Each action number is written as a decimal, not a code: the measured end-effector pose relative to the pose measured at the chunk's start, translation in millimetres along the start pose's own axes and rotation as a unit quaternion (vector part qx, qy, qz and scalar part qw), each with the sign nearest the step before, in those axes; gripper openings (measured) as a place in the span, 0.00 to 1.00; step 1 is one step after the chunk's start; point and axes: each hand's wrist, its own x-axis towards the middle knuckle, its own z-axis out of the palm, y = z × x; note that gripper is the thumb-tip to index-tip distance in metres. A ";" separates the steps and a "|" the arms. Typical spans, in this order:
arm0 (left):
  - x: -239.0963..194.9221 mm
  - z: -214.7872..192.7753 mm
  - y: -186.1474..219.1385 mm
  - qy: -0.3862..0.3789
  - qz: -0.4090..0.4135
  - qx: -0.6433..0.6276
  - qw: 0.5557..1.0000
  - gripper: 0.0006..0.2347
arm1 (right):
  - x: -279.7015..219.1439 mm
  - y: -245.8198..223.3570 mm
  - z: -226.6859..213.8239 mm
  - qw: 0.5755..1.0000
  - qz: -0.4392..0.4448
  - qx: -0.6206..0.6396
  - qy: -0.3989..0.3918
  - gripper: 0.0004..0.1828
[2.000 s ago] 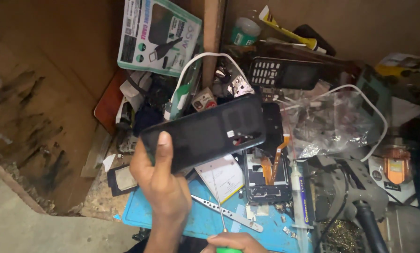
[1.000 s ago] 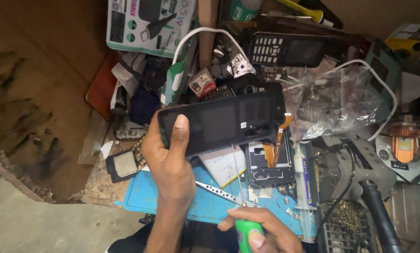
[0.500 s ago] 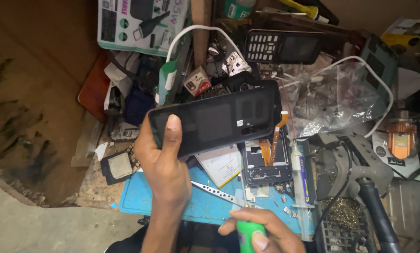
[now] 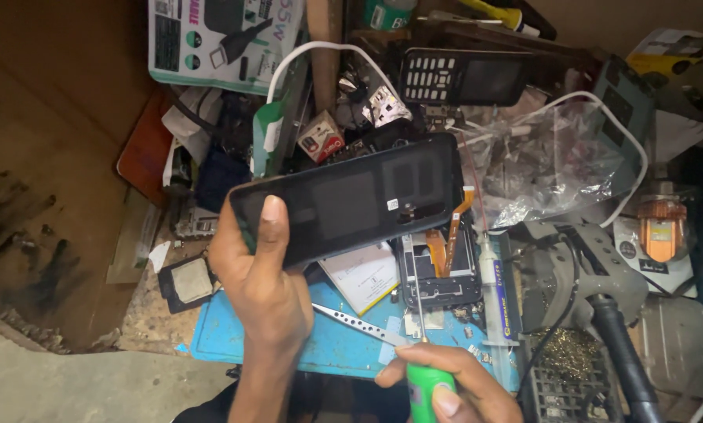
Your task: The person uses a green-handled screwdriver to work on the back cover of a disassembled smartphone, repeatedly prying and adjusting the edges. The phone is held in the left hand while the right hand manipulates the tool along the perimeter.
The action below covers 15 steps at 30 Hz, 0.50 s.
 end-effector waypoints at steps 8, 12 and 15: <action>0.1 -1.5 1.1 0.010 0.000 -0.027 1.000 0.09 | -1.0 4.7 2.2 0.999 -0.047 -0.013 -0.010 0.28; 1.5 -2.3 0.9 0.016 -0.003 -0.012 1.000 0.09 | 0.9 7.8 -2.1 0.998 -0.060 -0.015 -0.018 0.29; 2.4 -1.4 0.7 0.020 -0.005 -0.027 0.999 0.08 | 2.2 9.9 -4.7 0.998 -0.061 -0.020 -0.026 0.29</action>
